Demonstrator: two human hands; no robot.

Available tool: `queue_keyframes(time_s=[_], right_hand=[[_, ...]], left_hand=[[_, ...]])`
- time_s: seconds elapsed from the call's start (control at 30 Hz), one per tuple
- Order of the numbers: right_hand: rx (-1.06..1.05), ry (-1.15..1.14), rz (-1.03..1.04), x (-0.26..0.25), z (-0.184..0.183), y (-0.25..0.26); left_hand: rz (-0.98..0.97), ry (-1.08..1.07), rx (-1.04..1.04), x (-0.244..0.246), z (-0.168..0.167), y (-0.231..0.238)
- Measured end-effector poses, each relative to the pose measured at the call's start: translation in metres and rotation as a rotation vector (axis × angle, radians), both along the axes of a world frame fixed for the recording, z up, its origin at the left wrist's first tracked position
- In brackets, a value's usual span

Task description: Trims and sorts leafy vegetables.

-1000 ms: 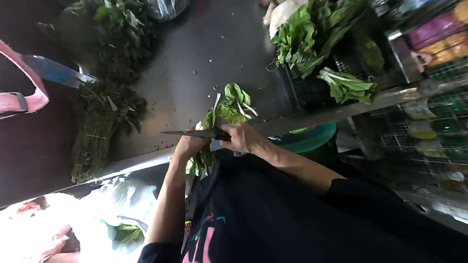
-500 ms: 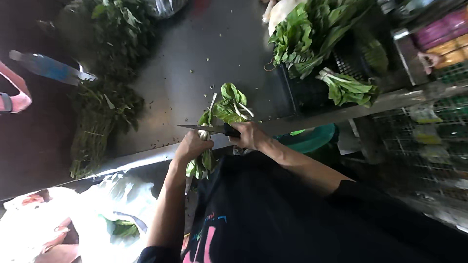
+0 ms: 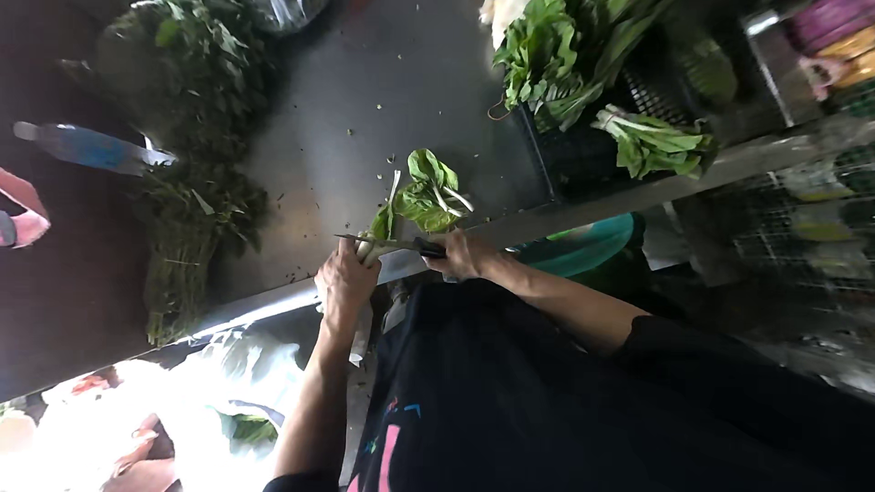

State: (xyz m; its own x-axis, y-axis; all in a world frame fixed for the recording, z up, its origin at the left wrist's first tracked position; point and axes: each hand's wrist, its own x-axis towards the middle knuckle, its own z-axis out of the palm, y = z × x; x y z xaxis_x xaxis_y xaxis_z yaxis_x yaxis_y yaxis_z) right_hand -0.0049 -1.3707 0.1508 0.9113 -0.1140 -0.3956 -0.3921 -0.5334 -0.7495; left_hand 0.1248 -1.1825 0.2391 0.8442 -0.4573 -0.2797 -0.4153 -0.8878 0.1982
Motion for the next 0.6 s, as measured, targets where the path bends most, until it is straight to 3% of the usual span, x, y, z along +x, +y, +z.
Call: queue_keyframes(time_s=[0.1, 0.2, 0.33, 0.4, 0.5, 0.6], right_hand=[[0.044, 0.21, -0.064, -0.014, -0.017, -0.013], [0.022, 0.271, -0.118, -0.024, -0.018, -0.018], [-0.006, 0.202, -0.089, -0.007, -0.004, -0.01], [-0.023, 0.154, -0.136, 0.004, 0.006, -0.005], [-0.127, 0.057, -0.233, 0.014, 0.005, -0.001], [-0.24, 0.063, -0.254, 0.019, -0.015, -0.005]], left_hand=[[0.048, 0.011, -0.094, 0.001, -0.002, 0.012], [0.032, 0.022, -0.074, 0.005, -0.001, 0.018], [0.004, 0.065, 0.019, 0.011, -0.001, 0.013], [0.004, 0.07, -0.047, 0.014, -0.003, 0.013], [0.149, 0.24, -0.309, 0.025, 0.0, 0.019], [0.429, 0.574, -0.911, 0.031, -0.005, 0.028]])
